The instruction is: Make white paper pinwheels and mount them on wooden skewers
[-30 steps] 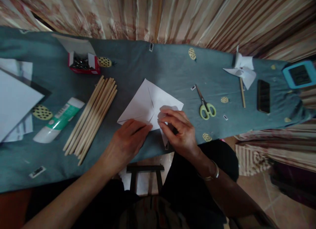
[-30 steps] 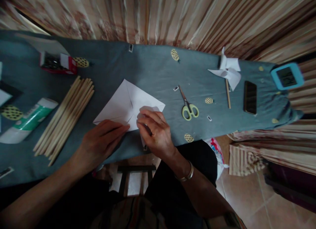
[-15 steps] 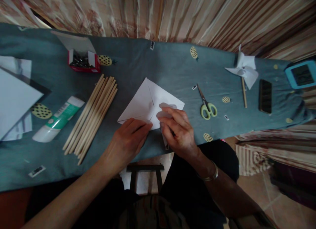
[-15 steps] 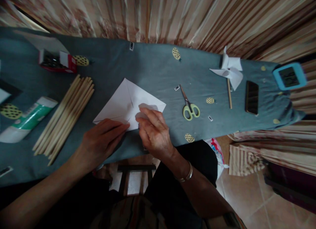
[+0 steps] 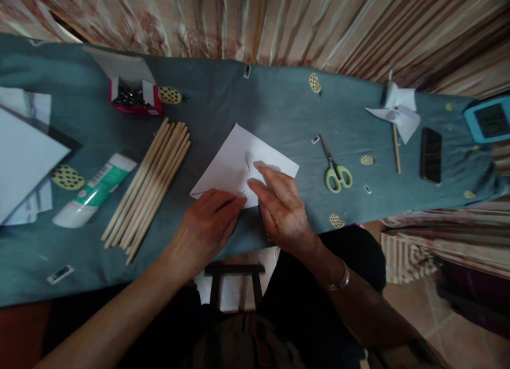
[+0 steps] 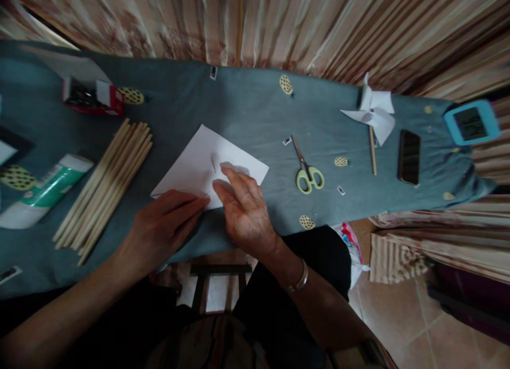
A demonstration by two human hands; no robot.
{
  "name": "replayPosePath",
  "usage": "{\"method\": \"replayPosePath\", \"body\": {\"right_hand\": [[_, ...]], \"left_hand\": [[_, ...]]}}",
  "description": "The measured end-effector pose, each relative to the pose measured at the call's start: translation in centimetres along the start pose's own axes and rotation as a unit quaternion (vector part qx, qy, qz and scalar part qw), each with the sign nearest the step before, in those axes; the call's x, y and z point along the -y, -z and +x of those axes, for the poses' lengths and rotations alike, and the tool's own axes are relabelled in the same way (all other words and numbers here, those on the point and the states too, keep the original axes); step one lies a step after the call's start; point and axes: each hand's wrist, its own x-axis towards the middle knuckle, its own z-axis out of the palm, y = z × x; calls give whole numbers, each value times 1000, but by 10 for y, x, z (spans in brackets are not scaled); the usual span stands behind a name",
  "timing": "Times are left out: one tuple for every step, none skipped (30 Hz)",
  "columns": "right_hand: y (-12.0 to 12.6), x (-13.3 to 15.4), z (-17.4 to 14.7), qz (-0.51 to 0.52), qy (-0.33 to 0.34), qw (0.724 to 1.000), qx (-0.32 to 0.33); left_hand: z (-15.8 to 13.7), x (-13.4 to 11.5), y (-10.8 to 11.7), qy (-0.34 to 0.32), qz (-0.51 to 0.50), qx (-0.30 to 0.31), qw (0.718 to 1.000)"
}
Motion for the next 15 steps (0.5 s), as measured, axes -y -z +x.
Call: {"method": "replayPosePath", "body": {"right_hand": [[0,0,0,-4,0,1000,1],[-1,0,0,-8,-1,1000,4],[-1,0,0,-12,-4,1000,7],[-2,0,0,-15,-7,1000,12],[-2,0,-1,-19,-10,1000,17],[-3,0,-2,-22,-11,999,20],[-4,1,-3,-25,-11,999,21],[-6,2,-3,-28,-10,999,19],[-7,3,-4,-31,-8,999,14],[-9,4,-5,-33,-4,999,6],[-10,5,-5,-36,0,999,-3],[-11,6,-6,-37,3,999,-11],[-12,6,-5,-37,5,999,-16],[-12,6,-5,-37,5,999,-18],[-12,6,-5,-35,2,999,-16]], "left_hand": [[0,0,0,-1,-2,0,1000],[0,0,0,-3,-3,-2,1000],[0,0,0,-4,-3,-3,1000],[0,0,0,-4,-3,-4,1000],[0,0,-1,-3,-2,-4,1000],[0,0,-1,-3,-2,-5,1000],[0,0,-1,-1,-1,-5,1000],[0,0,0,0,0,-3,1000],[0,0,0,2,0,0,1000],[0,0,0,2,1,2,1000],[0,0,0,2,1,3,1000],[0,0,1,2,3,4,1000],[0,0,1,1,5,4,1000],[0,0,1,0,8,5,1000],[0,-1,1,-2,11,5,1000]]}}
